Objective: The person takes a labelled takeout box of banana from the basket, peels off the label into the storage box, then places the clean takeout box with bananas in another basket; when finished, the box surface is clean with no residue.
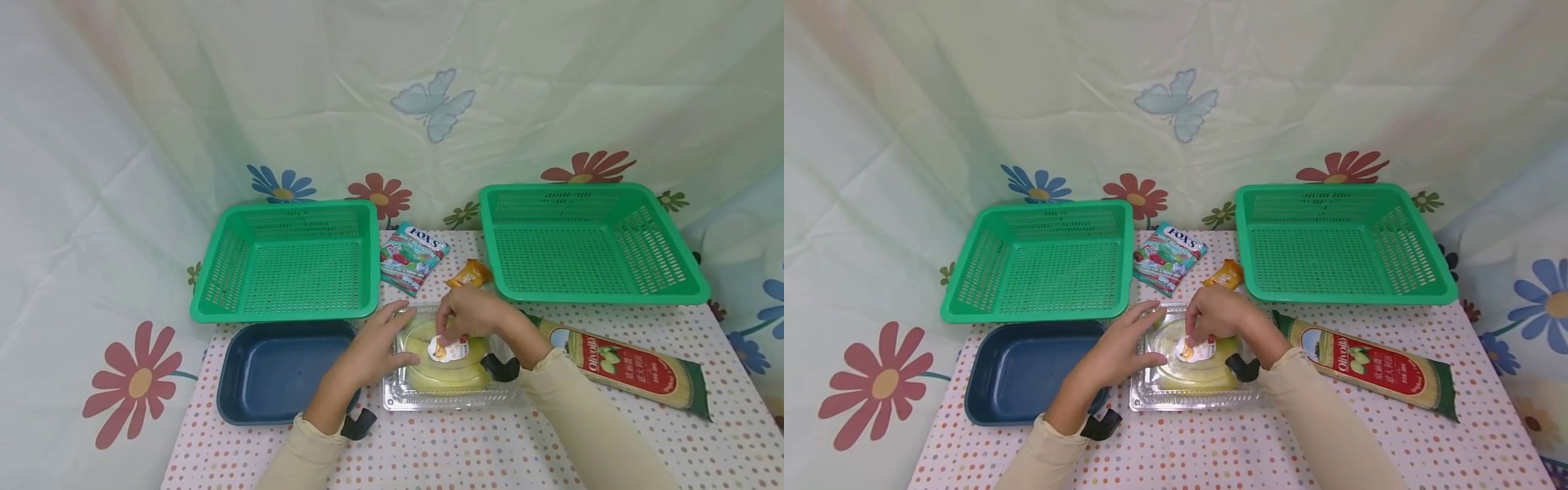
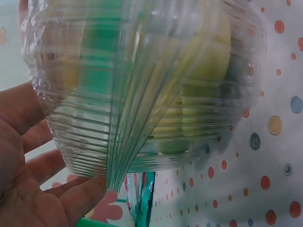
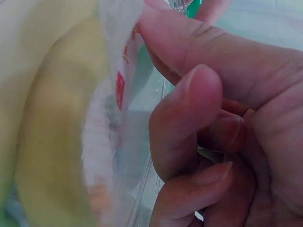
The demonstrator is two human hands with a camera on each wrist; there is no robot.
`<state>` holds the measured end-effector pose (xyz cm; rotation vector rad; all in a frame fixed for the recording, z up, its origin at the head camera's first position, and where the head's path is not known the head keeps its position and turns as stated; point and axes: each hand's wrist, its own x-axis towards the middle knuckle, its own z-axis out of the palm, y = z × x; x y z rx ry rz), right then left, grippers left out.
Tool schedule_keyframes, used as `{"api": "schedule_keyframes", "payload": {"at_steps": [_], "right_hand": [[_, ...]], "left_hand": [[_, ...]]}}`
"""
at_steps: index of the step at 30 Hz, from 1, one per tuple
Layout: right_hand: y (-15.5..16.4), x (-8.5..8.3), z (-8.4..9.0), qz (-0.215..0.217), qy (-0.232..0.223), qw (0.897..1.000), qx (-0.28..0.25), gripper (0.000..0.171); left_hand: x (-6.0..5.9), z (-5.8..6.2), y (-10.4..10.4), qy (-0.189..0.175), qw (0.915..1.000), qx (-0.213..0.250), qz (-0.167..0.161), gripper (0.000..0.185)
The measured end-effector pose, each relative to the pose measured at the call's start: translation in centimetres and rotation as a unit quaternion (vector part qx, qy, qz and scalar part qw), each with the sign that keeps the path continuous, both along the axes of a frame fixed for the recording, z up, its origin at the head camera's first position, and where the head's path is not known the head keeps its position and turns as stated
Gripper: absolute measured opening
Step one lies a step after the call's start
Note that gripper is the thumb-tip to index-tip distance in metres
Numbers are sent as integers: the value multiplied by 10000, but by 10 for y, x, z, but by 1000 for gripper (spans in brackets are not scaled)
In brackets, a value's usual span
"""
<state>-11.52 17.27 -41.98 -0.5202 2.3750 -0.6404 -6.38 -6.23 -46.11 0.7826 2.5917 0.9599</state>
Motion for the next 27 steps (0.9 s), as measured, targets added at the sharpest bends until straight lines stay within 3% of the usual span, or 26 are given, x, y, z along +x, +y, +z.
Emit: {"api": "schedule_keyframes", "payload": {"at_steps": [12,27], "right_hand": [[6,-6,-2,247,-214,9993,-197,10],[9,-10,-6,10,-803,9946,-656,9]], "left_hand": [[0,2,1,-34,10000,-81,38,82],[1,2,1,31,10000,-73,28,82]]}}
